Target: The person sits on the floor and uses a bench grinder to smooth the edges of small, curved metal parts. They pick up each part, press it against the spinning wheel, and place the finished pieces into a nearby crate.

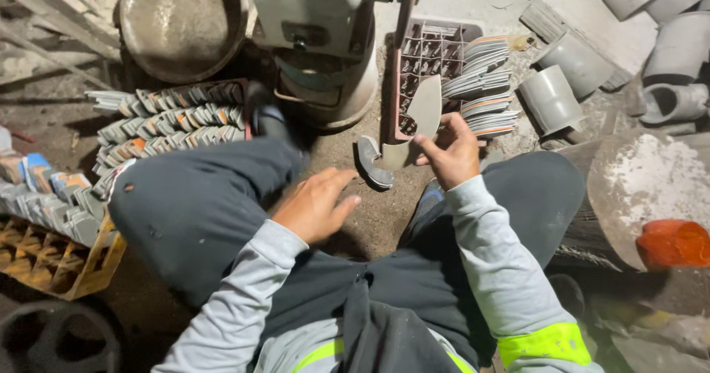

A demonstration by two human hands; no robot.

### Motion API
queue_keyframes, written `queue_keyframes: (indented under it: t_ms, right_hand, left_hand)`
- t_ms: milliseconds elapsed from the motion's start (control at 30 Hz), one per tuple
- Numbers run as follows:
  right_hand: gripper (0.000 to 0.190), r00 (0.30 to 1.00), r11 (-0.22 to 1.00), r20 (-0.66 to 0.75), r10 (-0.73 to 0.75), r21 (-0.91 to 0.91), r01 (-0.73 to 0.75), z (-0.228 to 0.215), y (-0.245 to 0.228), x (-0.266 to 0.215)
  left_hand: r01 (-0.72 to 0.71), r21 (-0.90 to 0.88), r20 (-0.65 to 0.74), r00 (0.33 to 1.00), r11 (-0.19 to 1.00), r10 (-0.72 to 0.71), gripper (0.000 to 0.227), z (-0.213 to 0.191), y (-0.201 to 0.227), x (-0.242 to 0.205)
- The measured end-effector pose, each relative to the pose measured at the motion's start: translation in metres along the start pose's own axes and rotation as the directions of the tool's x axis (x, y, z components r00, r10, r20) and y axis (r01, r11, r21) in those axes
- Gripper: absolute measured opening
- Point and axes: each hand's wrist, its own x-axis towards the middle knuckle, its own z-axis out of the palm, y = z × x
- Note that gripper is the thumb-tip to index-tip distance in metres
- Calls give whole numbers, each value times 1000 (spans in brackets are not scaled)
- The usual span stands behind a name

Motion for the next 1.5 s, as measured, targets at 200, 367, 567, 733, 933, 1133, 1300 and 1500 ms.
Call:
queue_keyframes:
  t_ms: [200,367,567,733,933,1133,1300,1500]
  right_hand:
    - [11,998,997,6,63,43,-63,7,11,2]
    - [11,996,990,31,86,106,-89,13,8,21]
    - [30,994,994,99,-47,-89,56,-4,-5,97]
    - [36,967,944,55,-249,-211,255,4,2,121]
    - [38,931,878,39,-362,-320,355,15,9,129]
    - [42,916,839,34,-399,-391,380,25,6,139]
    - [46,901,815,35,-432,-412,407,25,9,140]
    - [51,936,882,137,-324,-314,351,9,12,113]
  left_hand:
    - [3,73,-17,1000,997,-1,71,16,13,44]
    - [-47,56,-58,997,997,51,70,49,-4,102]
    - [-52,-249,-103,994,967,27,44,77,-48,167]
    - [66,-784,32,997,618,-66,44,84,-65,196]
    - [155,-818,128,988,553,-86,43,82,-78,205]
    - [151,-826,101,987,543,-122,44,78,-81,212]
    - [96,-808,55,995,582,-87,41,78,-79,210]
    - [92,-738,34,994,669,-99,45,73,-64,177]
